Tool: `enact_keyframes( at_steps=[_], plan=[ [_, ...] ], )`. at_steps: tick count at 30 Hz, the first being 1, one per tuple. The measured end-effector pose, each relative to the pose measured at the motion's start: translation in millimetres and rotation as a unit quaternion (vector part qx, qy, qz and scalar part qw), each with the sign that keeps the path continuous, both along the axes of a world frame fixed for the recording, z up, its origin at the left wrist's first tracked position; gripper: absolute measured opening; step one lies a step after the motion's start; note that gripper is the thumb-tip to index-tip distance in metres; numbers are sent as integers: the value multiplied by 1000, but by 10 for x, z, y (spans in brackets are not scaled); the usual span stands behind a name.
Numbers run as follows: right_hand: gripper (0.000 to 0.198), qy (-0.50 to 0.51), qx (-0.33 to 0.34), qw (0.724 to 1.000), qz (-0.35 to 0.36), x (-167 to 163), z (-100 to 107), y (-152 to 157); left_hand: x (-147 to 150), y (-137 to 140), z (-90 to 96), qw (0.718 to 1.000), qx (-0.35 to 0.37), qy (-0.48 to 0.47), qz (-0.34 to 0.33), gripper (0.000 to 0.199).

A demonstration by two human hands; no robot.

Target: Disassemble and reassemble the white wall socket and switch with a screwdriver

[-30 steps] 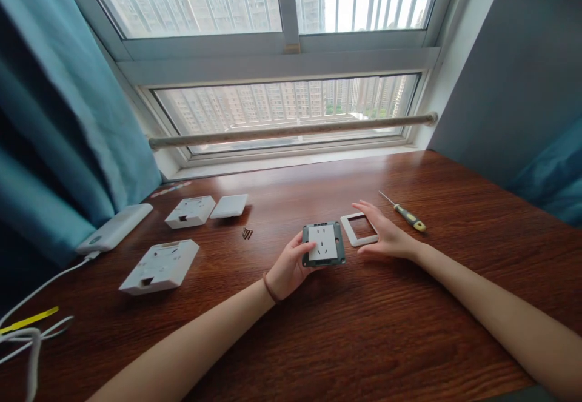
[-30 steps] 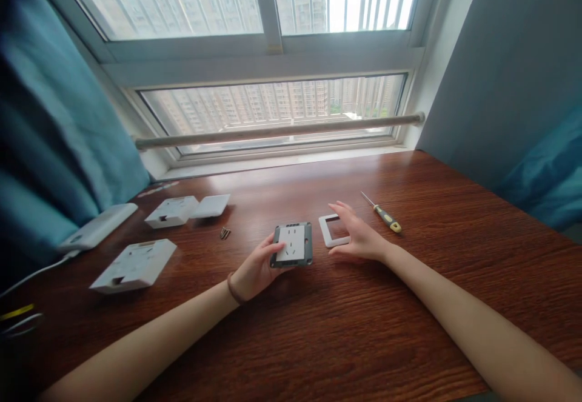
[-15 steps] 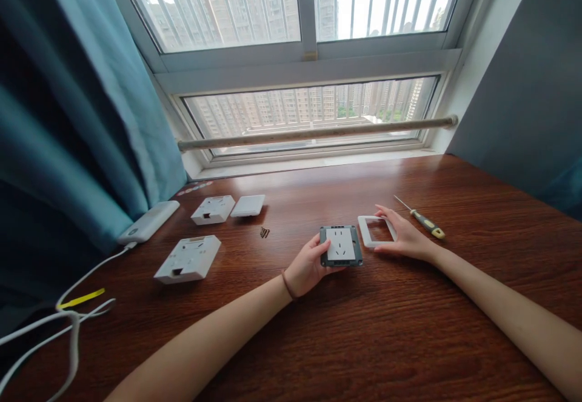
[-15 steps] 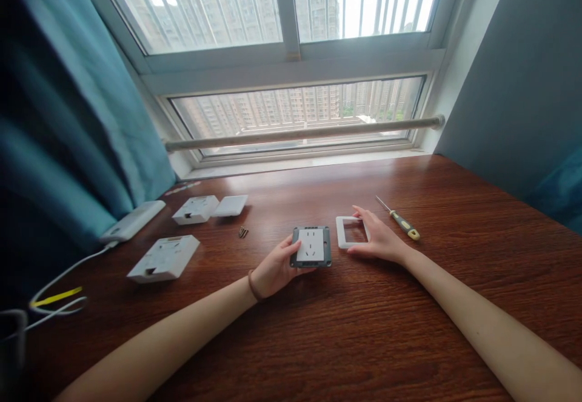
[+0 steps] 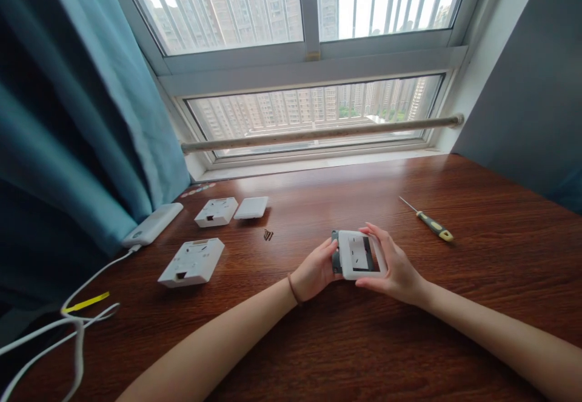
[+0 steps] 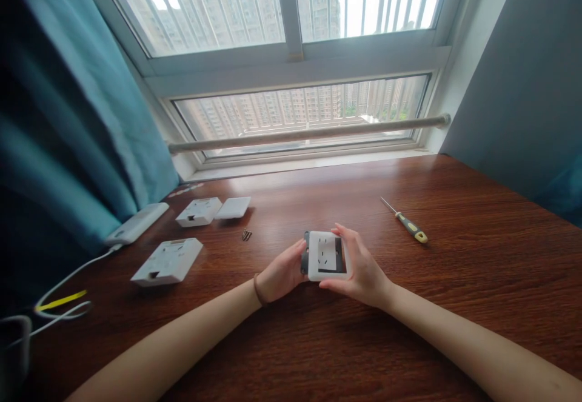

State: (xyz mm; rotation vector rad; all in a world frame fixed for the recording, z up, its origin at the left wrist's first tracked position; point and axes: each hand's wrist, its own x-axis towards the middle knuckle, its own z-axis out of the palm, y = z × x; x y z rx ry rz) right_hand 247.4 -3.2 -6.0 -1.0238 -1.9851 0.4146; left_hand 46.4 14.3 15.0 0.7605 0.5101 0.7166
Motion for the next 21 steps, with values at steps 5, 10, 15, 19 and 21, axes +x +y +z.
enact_keyframes(
  at_steps=[5, 10, 15, 19, 21],
  plan=[
    [98, -24, 20, 1000, -6, -75, 15, -24, 23, -11, -22, 999, 27, -5, -27, 41],
    [98, -20, 17, 999, -18, -89, 13, -27, 34, -24, -55, 999, 40, -9, -29, 44],
    [98, -33, 19, 999, -18, -108, 12, -35, 41, -22, -67, 999, 37, -13, -28, 45],
    [99, -49, 24, 998, -10, -115, 8, -37, 43, -24, -61, 999, 31, -7, -20, 46],
    [97, -30, 18, 999, -11, -101, -4, -24, 35, -29, -54, 1000, 25, -6, -11, 46]
  ],
)
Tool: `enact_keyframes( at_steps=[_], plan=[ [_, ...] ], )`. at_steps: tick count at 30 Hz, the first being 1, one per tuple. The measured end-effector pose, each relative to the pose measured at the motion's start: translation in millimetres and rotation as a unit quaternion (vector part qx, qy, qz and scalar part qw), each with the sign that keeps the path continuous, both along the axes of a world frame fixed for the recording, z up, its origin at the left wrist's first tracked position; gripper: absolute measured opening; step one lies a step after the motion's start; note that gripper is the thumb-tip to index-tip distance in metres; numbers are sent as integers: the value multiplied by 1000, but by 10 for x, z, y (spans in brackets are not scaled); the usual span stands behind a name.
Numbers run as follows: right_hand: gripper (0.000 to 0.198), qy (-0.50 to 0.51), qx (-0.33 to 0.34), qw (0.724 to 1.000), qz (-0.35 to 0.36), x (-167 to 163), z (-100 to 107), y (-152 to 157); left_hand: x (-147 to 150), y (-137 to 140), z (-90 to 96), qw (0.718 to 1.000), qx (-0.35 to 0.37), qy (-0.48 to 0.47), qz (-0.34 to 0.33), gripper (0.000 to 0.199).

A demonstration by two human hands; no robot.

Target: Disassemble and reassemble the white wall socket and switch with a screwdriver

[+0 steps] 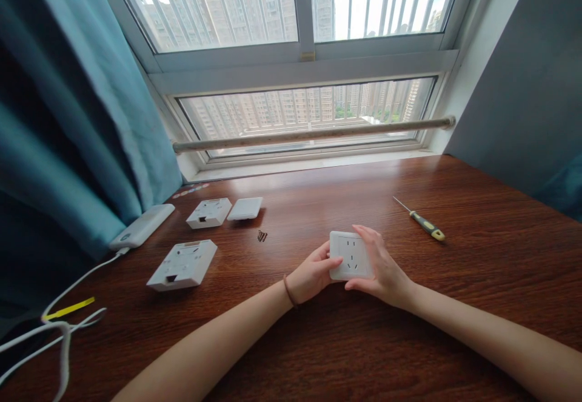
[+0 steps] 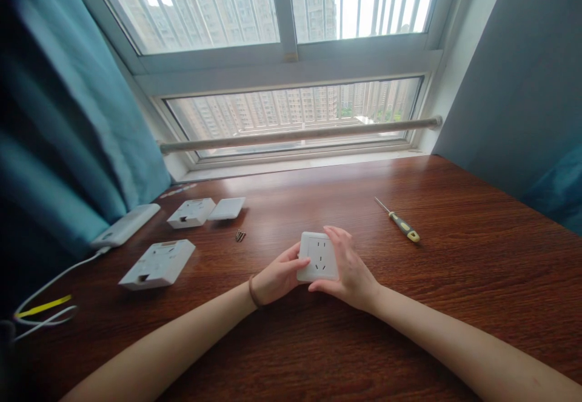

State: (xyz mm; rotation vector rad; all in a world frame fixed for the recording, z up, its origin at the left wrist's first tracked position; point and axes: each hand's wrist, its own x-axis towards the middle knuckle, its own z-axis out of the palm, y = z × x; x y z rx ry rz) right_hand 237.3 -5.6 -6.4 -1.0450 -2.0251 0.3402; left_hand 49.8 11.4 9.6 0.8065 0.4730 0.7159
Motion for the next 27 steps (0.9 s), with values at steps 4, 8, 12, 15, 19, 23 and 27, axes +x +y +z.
enact_keyframes(
  at_steps=[4, 8, 12, 15, 19, 23, 27],
  plan=[
    [68, 193, -140, 971, -19, 70, -27, 59, -28, -14, 25, 1000, -24, -4, 13, 46],
    [53, 346, -388, 852, 60, 120, 0, 81, -38, -26, 39, 999, -37, -6, 25, 45],
    [51, 387, -455, 795, 102, 90, 39, 17, -32, -35, 26, 999, -41, 4, 28, 41],
    [46, 395, -463, 785, 114, 63, 45, -23, -30, -41, 14, 999, -42, 9, 18, 41],
    [47, 404, -455, 785, 115, 59, 34, -29, -19, -47, 5, 999, -38, 13, 25, 43],
    [45, 413, -441, 789, 114, 69, 13, -20, -5, -47, 3, 997, -30, 39, 56, 37],
    [39, 417, -423, 796, 119, 75, -7, -19, 4, -51, 13, 996, -6, 72, 44, 34]
  ],
)
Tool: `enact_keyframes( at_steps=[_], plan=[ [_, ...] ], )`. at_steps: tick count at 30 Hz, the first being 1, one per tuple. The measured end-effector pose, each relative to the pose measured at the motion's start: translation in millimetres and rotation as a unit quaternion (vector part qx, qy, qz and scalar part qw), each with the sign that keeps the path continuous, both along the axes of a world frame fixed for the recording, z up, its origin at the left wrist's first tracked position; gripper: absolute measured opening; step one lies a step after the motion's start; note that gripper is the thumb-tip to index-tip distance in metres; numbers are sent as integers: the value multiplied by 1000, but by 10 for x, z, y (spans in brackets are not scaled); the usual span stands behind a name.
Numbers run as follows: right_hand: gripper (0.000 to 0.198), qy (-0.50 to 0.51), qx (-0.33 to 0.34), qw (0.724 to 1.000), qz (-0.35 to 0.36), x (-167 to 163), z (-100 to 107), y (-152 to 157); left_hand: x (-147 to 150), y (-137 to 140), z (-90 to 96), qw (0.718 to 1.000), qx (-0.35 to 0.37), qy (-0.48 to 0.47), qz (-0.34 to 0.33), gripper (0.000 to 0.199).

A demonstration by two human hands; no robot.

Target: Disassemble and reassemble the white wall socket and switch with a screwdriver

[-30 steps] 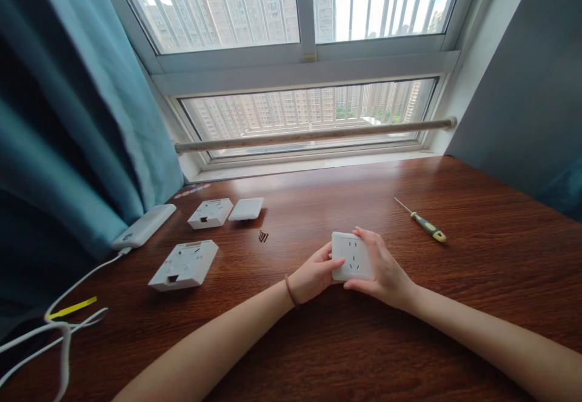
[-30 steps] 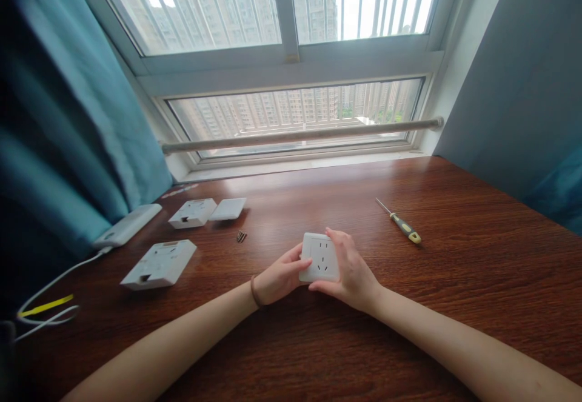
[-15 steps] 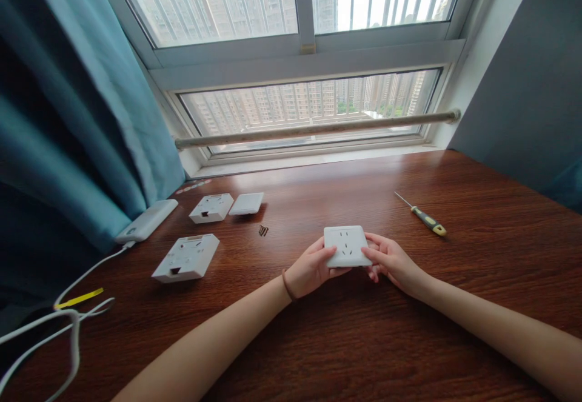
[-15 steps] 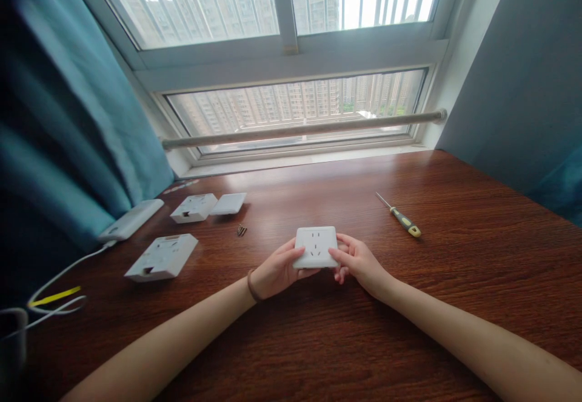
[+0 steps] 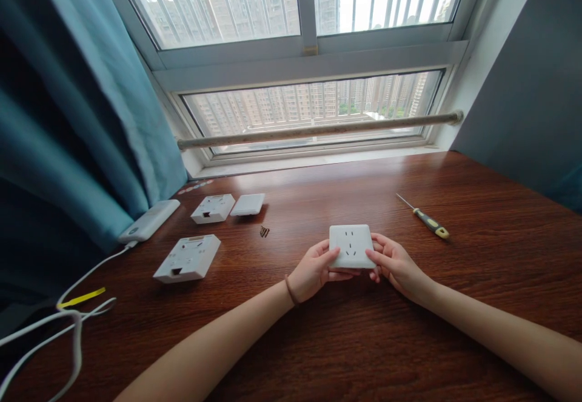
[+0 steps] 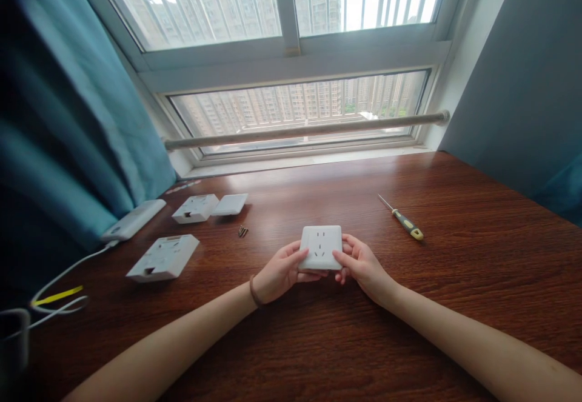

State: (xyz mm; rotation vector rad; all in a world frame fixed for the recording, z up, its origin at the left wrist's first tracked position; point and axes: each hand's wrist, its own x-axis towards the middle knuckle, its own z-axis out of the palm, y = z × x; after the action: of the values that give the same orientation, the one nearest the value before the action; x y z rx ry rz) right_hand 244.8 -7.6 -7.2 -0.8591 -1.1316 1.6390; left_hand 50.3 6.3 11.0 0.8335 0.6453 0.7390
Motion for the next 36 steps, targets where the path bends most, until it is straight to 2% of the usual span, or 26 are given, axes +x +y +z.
enact_keyframes(
  at_steps=[2, 9, 14, 20, 25, 28, 32, 36],
  plan=[
    [38, -7, 9, 1000, 0, 1, -4, -3, 9, -10, -5, 1000, 14, 18, 3, 35],
    [38, -37, 41, 998, 15, 5, -8, -8, 29, -35, -70, 990, 32, 81, 108, 34],
    [41, -46, 48, 998, 20, 2, -17, 7, 8, -38, -33, 988, 35, 84, 125, 34],
    [44, -40, 51, 998, 15, 2, -30, 17, 4, -58, -25, 991, 37, 39, 122, 38],
    [49, -19, 43, 998, 48, 4, -43, 36, -76, -61, 12, 986, 42, 45, 153, 37],
    [49, -11, 33, 998, 44, -1, -39, 46, -370, -67, 83, 979, 53, 59, 188, 32],
    [48, -21, 29, 998, 43, -3, -34, 43, -1099, -113, 167, 957, 85, 134, 242, 27],
    [48, -39, 42, 997, 52, -2, -51, 47, -1798, -157, 180, 934, 40, 209, 287, 19]
  ],
)
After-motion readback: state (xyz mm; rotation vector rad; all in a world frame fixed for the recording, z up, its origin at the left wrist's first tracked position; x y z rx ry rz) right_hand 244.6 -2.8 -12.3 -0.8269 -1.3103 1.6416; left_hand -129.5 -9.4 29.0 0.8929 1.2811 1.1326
